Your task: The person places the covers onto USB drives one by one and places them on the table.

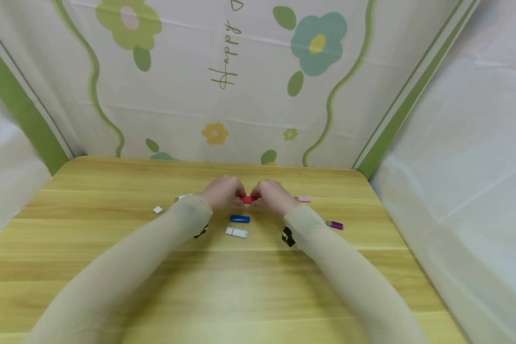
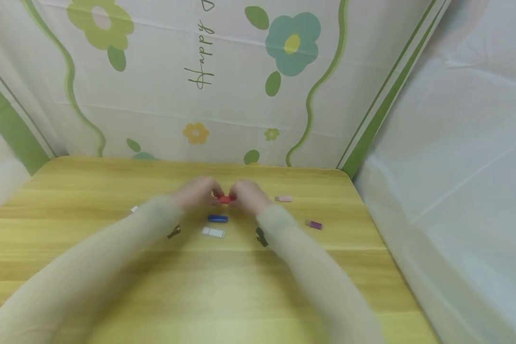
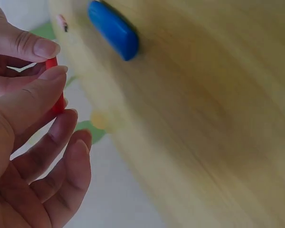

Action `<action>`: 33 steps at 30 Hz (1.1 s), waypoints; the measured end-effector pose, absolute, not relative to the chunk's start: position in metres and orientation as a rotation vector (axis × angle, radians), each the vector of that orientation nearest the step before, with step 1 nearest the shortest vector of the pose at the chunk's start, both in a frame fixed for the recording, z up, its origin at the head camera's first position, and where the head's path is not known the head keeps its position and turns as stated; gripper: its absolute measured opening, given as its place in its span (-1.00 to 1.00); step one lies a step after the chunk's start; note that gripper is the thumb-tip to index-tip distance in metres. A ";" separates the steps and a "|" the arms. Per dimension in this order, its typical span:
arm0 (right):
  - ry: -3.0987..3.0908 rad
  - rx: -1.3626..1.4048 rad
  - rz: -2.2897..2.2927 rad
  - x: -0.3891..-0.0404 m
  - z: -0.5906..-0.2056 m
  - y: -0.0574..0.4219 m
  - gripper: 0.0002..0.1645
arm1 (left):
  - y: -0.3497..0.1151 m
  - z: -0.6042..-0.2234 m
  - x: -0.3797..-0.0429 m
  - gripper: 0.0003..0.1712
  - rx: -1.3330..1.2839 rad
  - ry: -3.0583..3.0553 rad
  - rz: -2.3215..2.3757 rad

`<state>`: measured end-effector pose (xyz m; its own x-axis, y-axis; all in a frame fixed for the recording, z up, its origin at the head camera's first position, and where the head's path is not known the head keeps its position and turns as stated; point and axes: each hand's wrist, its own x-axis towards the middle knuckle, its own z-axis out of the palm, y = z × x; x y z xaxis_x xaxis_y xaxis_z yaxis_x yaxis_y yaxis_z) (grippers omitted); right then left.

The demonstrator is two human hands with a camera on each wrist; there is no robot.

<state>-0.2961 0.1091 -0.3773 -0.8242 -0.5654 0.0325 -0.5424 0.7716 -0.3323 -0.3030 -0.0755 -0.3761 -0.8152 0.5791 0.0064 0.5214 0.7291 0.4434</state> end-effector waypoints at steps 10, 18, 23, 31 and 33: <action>2.803 -0.844 -0.512 -0.322 -0.397 0.100 -0.90 | -0.079 -0.395 -0.329 -0.81 0.829 2.765 0.619; 2.789 -0.775 -0.471 -0.323 -0.397 0.095 -0.88 | -0.085 -0.410 -0.343 -0.85 0.760 2.743 0.676; 2.803 -0.719 -0.486 -0.322 -0.398 0.092 -0.89 | -0.086 -0.410 -0.342 -0.88 0.785 2.735 0.689; 2.853 -0.673 -0.431 -0.318 -0.399 0.083 -0.90 | -0.084 -0.410 -0.334 -0.91 0.825 2.813 0.631; 2.872 -0.643 -0.419 -0.317 -0.399 0.082 -0.91 | -0.082 -0.410 -0.332 -0.92 0.829 2.838 0.614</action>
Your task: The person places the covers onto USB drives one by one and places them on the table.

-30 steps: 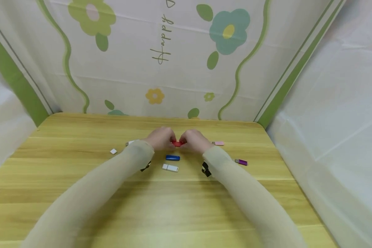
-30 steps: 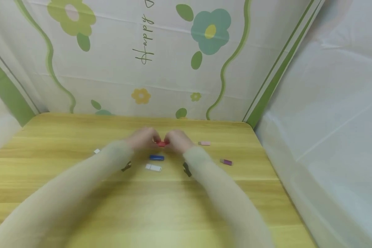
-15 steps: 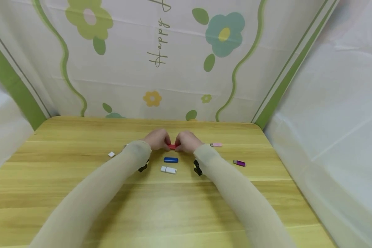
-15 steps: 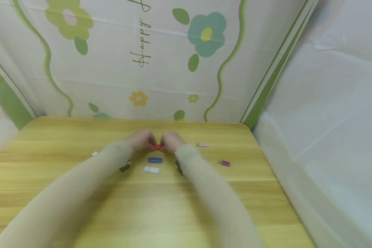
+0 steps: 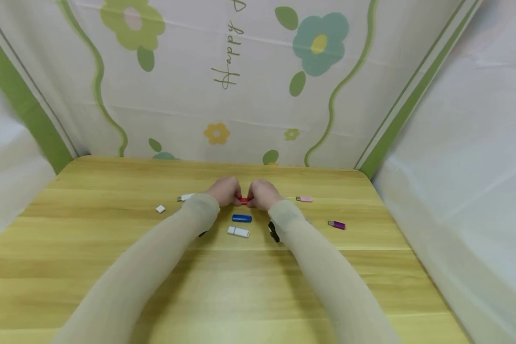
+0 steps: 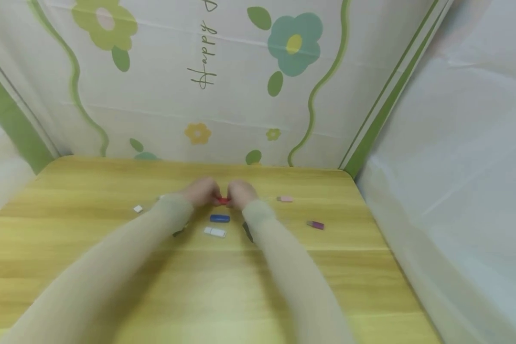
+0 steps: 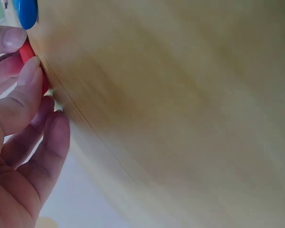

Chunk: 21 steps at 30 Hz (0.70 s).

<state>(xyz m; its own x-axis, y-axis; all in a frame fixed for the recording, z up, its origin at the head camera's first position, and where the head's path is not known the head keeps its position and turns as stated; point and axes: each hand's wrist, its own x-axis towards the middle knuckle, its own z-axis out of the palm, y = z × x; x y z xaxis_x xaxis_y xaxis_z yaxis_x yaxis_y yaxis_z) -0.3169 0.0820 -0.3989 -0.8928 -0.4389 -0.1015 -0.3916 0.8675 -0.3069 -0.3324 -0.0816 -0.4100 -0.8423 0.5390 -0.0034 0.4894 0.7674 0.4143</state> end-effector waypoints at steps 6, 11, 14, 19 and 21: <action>2.889 -0.642 -0.359 -0.317 -0.398 0.080 -0.89 | -0.074 -0.407 -0.330 -0.90 0.783 2.879 0.539; 2.900 -0.634 -0.303 -0.318 -0.397 0.078 -0.89 | -0.070 -0.403 -0.328 -0.88 0.759 2.889 0.514; 2.902 -0.614 -0.289 -0.318 -0.397 0.077 -0.87 | -0.069 -0.403 -0.327 -0.88 0.751 2.897 0.512; 2.898 -0.595 -0.284 -0.317 -0.394 0.075 -0.87 | -0.069 -0.403 -0.326 -0.87 0.746 2.910 0.513; 2.890 -0.588 -0.285 -0.316 -0.394 0.074 -0.87 | -0.069 -0.404 -0.325 -0.87 0.738 2.907 0.523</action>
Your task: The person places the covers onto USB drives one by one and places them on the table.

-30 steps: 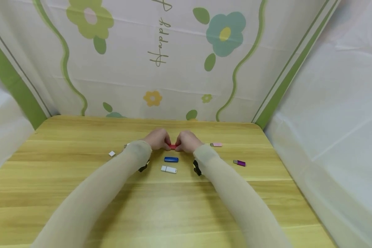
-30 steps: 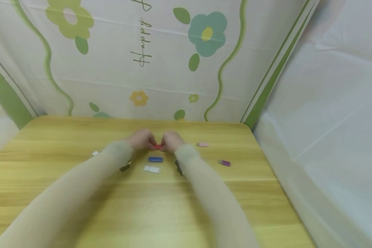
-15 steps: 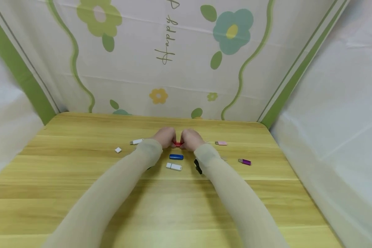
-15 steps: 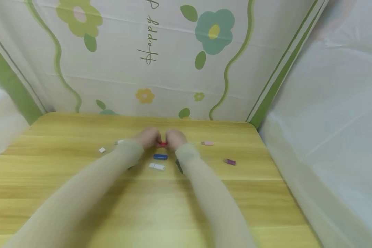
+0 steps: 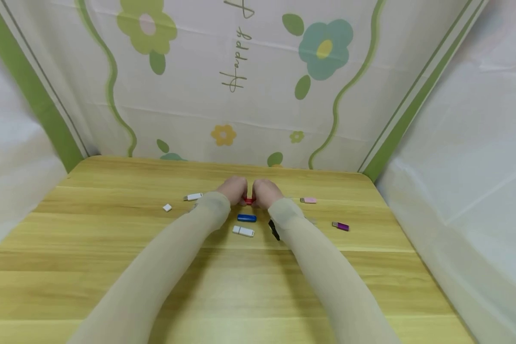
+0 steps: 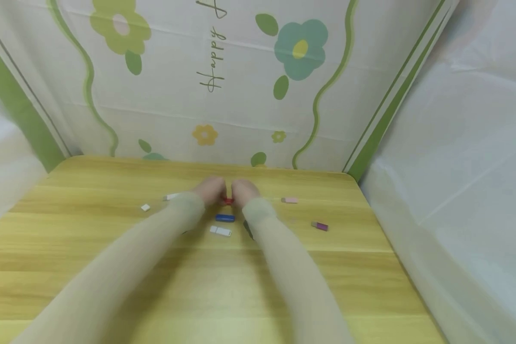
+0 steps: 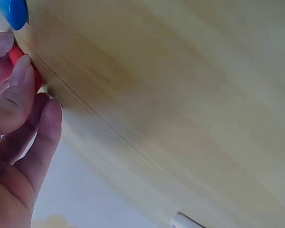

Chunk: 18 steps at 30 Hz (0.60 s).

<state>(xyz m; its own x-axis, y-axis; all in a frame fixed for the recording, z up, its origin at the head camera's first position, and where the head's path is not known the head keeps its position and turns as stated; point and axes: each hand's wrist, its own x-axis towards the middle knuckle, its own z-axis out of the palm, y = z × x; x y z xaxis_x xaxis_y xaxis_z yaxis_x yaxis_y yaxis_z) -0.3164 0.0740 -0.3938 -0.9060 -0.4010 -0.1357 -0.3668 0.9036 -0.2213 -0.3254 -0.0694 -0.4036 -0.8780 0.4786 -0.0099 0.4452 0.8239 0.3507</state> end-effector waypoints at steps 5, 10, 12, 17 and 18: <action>2.882 -0.576 -0.273 -0.315 -0.392 0.073 -0.85 | -0.069 -0.402 -0.323 -0.87 0.730 2.914 0.527; 2.901 -0.599 -0.243 -0.315 -0.392 0.072 -0.82 | -0.068 -0.400 -0.319 -0.88 0.732 2.932 0.537; 2.905 -0.602 -0.246 -0.315 -0.393 0.073 -0.81 | -0.068 -0.400 -0.319 -0.88 0.728 2.932 0.539; 2.899 -0.611 -0.249 -0.314 -0.394 0.073 -0.82 | -0.068 -0.402 -0.317 -0.88 0.703 2.933 0.546; 2.899 -0.617 -0.240 -0.314 -0.394 0.073 -0.82 | -0.068 -0.401 -0.316 -0.88 0.705 2.933 0.548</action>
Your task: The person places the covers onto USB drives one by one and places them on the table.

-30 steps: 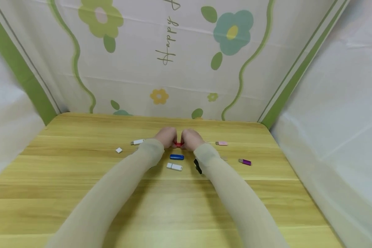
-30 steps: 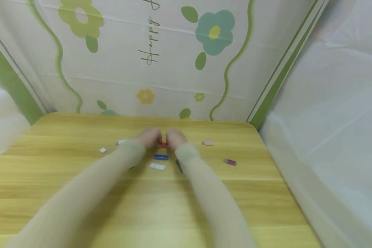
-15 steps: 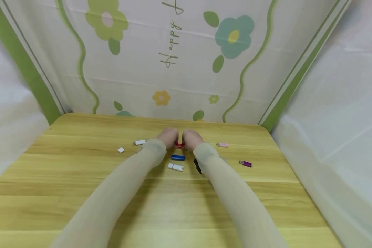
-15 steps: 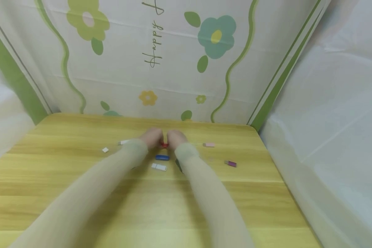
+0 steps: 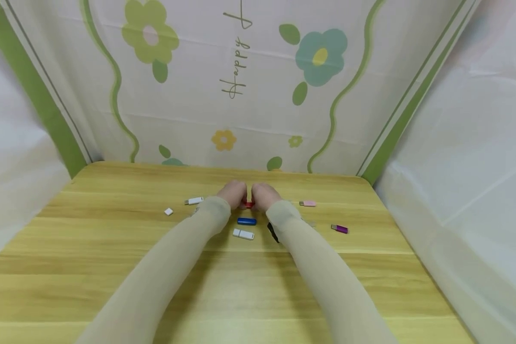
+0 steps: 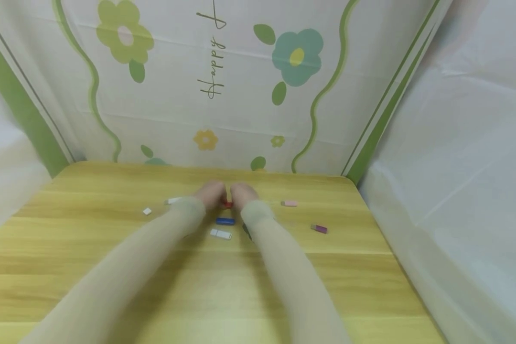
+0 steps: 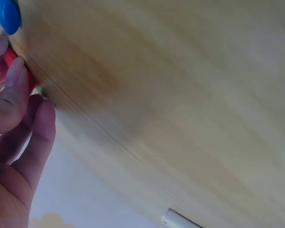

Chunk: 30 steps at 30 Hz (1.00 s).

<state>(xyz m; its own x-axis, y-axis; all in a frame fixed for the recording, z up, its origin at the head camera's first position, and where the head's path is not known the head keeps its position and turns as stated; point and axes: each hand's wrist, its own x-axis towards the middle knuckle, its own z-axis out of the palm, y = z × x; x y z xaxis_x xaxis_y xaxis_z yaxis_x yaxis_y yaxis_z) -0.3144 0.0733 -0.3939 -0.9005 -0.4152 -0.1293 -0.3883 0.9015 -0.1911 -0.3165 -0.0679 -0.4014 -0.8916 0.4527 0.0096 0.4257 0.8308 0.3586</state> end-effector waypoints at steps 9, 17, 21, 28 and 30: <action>2.912 -0.659 -0.184 -0.315 -0.392 0.071 -0.80 | -0.069 -0.398 -0.314 -0.89 0.724 2.932 0.547; 2.897 -0.708 -0.132 -0.314 -0.389 0.069 -0.82 | -0.072 -0.397 -0.312 -0.91 0.723 2.928 0.539; 2.840 -0.733 -0.121 -0.311 -0.384 0.070 -0.86 | -0.074 -0.399 -0.315 -0.91 0.684 2.890 0.554; 2.744 -0.744 -0.096 -0.313 -0.377 0.076 -0.71 | -0.085 -0.399 -0.327 -0.60 0.681 2.731 0.556; 2.732 -0.742 -0.097 -0.313 -0.373 0.076 -0.67 | -0.093 -0.397 -0.330 -0.54 0.728 2.704 0.542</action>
<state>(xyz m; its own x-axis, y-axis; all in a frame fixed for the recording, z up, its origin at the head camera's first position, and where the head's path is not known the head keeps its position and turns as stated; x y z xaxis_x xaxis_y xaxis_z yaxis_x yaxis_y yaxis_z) -0.3133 0.0759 -0.3733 -0.8185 -0.5039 -0.2760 -0.4832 0.8636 -0.1441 -0.3297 -0.0934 -0.3968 -0.8309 0.5280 -0.1755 0.4194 0.8017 0.4259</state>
